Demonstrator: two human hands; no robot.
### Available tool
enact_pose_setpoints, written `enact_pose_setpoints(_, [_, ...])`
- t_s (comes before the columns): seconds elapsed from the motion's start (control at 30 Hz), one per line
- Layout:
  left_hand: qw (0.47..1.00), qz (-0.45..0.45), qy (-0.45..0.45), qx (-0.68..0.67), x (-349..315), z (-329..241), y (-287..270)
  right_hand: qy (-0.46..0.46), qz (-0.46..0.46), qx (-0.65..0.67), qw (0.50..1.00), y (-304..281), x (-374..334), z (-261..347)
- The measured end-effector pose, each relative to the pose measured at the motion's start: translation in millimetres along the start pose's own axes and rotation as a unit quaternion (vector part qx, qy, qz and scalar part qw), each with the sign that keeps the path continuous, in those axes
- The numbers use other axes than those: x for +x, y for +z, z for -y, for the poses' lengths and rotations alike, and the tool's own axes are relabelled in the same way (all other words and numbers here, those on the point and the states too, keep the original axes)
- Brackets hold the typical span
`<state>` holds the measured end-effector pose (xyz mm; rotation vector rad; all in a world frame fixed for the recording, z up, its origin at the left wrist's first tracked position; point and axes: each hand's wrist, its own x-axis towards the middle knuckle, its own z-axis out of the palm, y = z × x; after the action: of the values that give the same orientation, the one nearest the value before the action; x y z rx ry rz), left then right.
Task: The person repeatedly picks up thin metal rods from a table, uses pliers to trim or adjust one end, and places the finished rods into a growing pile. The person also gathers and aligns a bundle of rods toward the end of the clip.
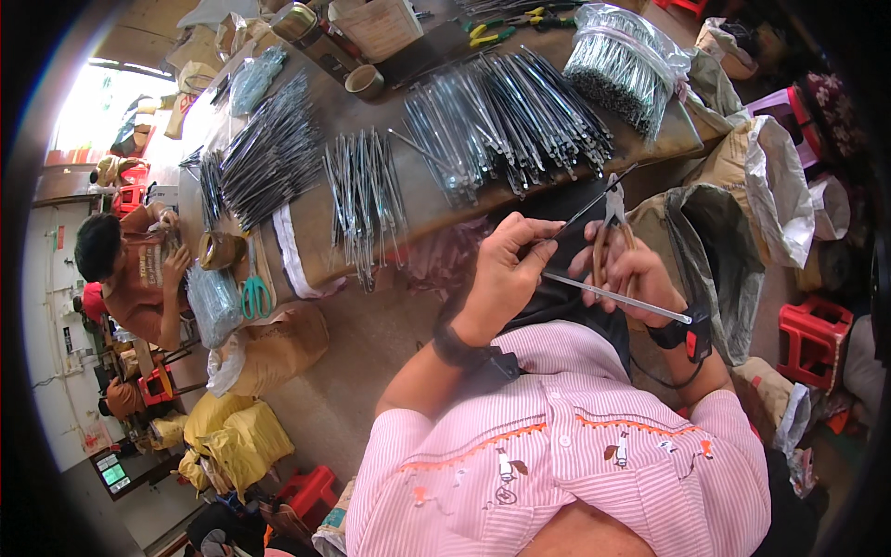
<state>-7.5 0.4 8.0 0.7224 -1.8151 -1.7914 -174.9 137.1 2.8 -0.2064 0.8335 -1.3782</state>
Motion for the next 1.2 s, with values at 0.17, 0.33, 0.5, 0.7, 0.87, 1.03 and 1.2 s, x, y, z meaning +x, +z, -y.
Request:
enact_pose_setpoints(0.17, [0.998,-0.008,0.040,0.037,2.4,0.5,-2.8,-0.050,-0.036,-0.354,0.933,-3.9,7.9,-18.8])
enact_pose_setpoints(0.33, [0.996,-0.012,0.066,0.059,4.3,1.4,-3.1,-0.093,-0.065,-0.491,0.864,-15.5,9.5,-13.9])
enact_pose_setpoints(0.5, [0.994,-0.022,0.073,0.079,6.8,3.9,-3.5,-0.148,-0.077,-0.634,0.755,-12.0,11.3,-1.9])
enact_pose_setpoints(0.7, [0.999,-0.033,-0.033,0.022,3.7,5.7,-4.2,-0.214,-0.093,-0.687,0.688,-10.6,15.5,-7.2])
enact_pose_setpoints(0.87, [0.999,-0.038,-0.011,0.029,4.0,8.6,0.9,-0.179,-0.109,-0.694,0.689,-10.2,15.3,-7.8])
enact_pose_setpoints(1.03, [0.999,-0.027,-0.021,0.022,1.6,5.8,2.5,-0.172,-0.119,-0.704,0.679,-11.7,13.4,-7.5])
enact_pose_setpoints(1.2, [0.989,0.001,0.043,0.138,2.6,-6.2,-2.1,-0.188,-0.124,-0.686,0.692,-15.2,11.8,-8.3])
